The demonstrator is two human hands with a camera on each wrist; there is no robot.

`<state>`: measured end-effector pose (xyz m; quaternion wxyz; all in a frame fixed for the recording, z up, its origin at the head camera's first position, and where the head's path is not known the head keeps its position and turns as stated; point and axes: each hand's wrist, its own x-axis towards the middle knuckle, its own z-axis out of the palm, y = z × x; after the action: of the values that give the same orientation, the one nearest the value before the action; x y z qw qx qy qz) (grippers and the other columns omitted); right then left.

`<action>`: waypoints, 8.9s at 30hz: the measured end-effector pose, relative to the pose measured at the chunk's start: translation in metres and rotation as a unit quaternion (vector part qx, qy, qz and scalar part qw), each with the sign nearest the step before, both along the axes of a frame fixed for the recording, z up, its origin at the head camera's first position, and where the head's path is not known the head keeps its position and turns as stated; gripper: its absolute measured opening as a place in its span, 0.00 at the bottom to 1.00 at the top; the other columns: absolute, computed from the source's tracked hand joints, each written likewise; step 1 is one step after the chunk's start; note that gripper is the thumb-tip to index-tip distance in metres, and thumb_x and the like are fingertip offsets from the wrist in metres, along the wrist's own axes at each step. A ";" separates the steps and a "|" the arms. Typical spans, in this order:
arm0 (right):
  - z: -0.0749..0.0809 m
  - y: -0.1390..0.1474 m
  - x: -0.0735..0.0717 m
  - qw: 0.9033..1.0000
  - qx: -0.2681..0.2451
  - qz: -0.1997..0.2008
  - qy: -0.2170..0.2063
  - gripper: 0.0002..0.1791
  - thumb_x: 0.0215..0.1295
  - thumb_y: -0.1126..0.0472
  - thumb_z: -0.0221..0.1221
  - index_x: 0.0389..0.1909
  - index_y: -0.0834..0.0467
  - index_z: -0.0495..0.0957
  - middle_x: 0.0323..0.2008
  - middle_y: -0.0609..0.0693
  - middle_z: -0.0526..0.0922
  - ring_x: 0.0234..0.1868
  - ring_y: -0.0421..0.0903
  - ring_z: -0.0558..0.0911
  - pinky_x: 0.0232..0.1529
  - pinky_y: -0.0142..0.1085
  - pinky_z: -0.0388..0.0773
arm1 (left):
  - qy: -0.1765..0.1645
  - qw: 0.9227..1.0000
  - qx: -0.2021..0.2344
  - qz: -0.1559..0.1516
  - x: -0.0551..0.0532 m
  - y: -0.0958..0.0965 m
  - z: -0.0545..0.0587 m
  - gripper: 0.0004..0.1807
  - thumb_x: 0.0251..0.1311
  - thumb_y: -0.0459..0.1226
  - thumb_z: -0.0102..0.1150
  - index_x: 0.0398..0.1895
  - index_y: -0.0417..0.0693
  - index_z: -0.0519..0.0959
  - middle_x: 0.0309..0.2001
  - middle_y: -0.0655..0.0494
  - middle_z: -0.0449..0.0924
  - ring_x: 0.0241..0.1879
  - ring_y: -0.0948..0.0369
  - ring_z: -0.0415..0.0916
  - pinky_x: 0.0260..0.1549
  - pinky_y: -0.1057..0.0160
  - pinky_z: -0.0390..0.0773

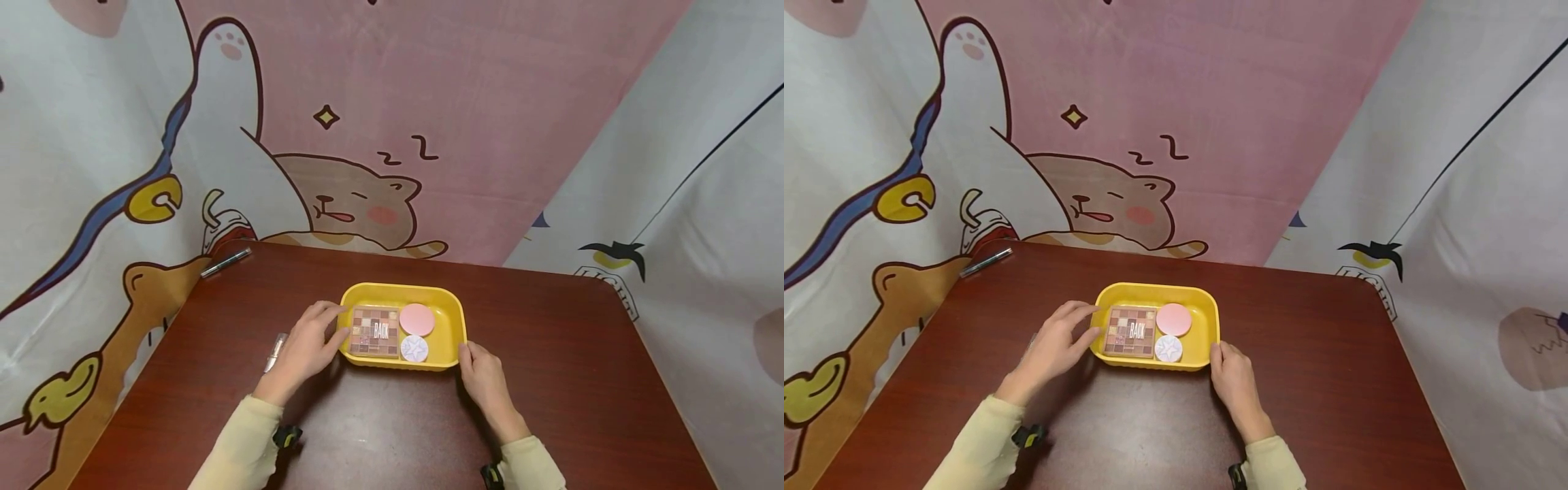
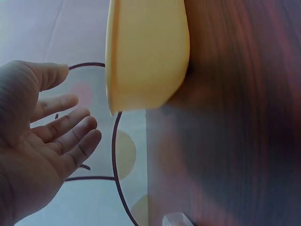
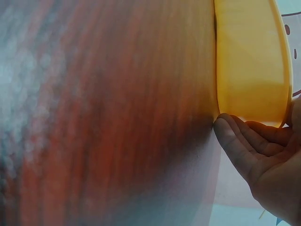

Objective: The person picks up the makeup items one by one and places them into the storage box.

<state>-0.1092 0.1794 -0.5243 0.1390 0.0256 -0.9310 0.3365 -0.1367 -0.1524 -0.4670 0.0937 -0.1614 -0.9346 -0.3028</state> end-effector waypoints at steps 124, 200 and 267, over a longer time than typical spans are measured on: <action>0.002 0.000 0.001 1.000 -0.004 -0.010 0.000 0.20 0.76 0.65 0.53 0.20 0.55 0.69 0.21 0.46 0.65 0.26 0.46 0.68 0.29 0.38 0.68 | -0.013 0.995 -0.015 0.099 0.032 -0.048 -0.003 0.15 0.55 0.29 0.68 0.48 0.39 0.83 0.33 0.50 0.77 0.25 0.61 0.67 0.23 0.64 0.70; -0.002 -0.002 0.002 1.000 0.000 -0.006 0.011 0.19 0.76 0.66 0.53 0.20 0.55 0.70 0.21 0.47 0.66 0.26 0.46 0.68 0.29 0.39 0.69 | 0.051 0.998 -0.014 -0.033 0.018 0.044 0.010 0.11 0.56 0.31 0.72 0.41 0.40 0.83 0.34 0.53 0.75 0.30 0.59 0.71 0.27 0.60 0.75; -0.001 -0.003 0.004 1.000 0.005 -0.015 -0.012 0.16 0.77 0.64 0.53 0.26 0.58 0.78 0.24 0.50 0.73 0.29 0.47 0.72 0.32 0.42 0.73 | -0.110 0.993 0.022 -0.025 -0.002 0.150 -0.014 0.10 0.60 0.34 0.69 0.27 0.45 0.76 0.26 0.54 0.69 0.24 0.61 0.66 0.23 0.64 0.69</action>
<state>-0.1049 0.1767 -0.5248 0.1330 0.0080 -0.9346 0.3299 -0.1385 -0.0021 -0.4807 -0.0133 -0.1484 -0.9279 -0.3417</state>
